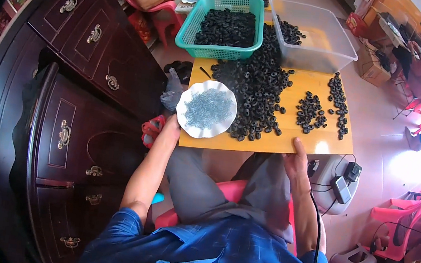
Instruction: Sorting small black plastic components on a table into a tray and a plate.
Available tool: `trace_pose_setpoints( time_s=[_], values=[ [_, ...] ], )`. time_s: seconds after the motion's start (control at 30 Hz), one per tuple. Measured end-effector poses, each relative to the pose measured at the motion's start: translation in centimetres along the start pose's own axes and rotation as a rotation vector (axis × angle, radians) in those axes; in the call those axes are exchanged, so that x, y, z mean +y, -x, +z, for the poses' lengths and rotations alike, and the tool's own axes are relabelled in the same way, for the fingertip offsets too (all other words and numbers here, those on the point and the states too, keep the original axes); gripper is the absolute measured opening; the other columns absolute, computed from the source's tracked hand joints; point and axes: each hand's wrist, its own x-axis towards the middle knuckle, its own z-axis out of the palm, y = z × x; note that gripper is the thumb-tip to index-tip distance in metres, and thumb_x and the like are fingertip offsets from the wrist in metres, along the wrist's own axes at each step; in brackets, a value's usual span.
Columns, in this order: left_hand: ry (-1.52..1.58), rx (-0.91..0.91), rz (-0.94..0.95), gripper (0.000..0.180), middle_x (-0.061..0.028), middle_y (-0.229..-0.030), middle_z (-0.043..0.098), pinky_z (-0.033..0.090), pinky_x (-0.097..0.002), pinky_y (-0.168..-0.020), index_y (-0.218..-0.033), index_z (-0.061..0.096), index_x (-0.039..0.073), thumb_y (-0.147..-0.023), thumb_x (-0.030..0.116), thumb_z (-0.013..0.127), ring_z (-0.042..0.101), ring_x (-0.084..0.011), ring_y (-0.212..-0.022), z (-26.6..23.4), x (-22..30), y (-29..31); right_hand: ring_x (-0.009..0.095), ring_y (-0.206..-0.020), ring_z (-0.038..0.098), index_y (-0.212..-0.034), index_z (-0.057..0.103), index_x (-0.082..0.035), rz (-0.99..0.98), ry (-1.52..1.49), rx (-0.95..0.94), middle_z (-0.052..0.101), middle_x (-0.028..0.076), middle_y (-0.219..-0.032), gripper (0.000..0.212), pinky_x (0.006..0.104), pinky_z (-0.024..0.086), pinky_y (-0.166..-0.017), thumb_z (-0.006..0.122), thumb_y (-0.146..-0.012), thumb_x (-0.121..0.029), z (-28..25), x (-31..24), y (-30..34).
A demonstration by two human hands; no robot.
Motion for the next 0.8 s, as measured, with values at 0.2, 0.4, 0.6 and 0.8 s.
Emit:
trace_pose_setpoints(
  time_s=[0.2, 0.4, 0.6, 0.8],
  values=[
    [-0.068, 0.105, 0.0, 0.031, -0.0144, -0.105, 0.071, 0.06, -0.0453, -0.077, -0.111, 0.067, -0.004, -0.087, 0.015, 0.072, 0.071, -0.0278, -0.09, 1.7, -0.2, 2.1, 0.016, -0.096, 0.066, -0.129, 0.053, -0.012, 0.008, -0.024, 0.075, 0.067, 0.002, -0.114, 0.044, 0.0311, 0.054, -0.072, 0.071, -0.091, -0.026, 0.2, -0.7, 0.6],
    [-0.064, 0.126, 0.028, 0.027, -0.0159, -0.105, 0.07, 0.06, -0.0452, -0.075, -0.111, 0.065, -0.004, -0.089, 0.012, 0.067, 0.071, -0.0294, -0.089, 2.3, 0.5, 3.6, 0.021, -0.113, 0.063, -0.134, 0.05, -0.01, 0.082, -0.058, 0.086, 0.063, 0.006, -0.125, 0.049, 0.0381, 0.056, -0.091, 0.07, -0.092, -0.026, 1.5, -1.9, 1.5],
    [-0.091, 0.095, 0.047, 0.03, -0.0143, -0.108, 0.071, 0.06, -0.0453, -0.077, -0.112, 0.067, -0.002, -0.09, 0.018, 0.068, 0.07, -0.0278, -0.092, 0.4, 2.2, 5.2, 0.022, -0.116, 0.062, -0.135, 0.051, -0.011, 0.133, -0.068, 0.047, 0.063, 0.006, -0.126, 0.049, 0.0414, 0.053, -0.095, 0.069, -0.093, -0.028, 2.1, -2.1, 1.9],
    [-0.087, 0.026, 0.064, 0.029, -0.0145, -0.111, 0.07, 0.059, -0.0442, -0.081, -0.114, 0.066, -0.003, -0.093, 0.016, 0.064, 0.069, -0.028, -0.096, 0.9, 2.8, 6.2, 0.02, -0.118, 0.061, -0.136, 0.051, -0.013, 0.21, -0.118, 0.004, 0.062, 0.003, -0.129, 0.051, 0.0394, 0.052, -0.098, 0.071, -0.092, -0.03, 1.9, -2.4, 2.2]
  ],
)
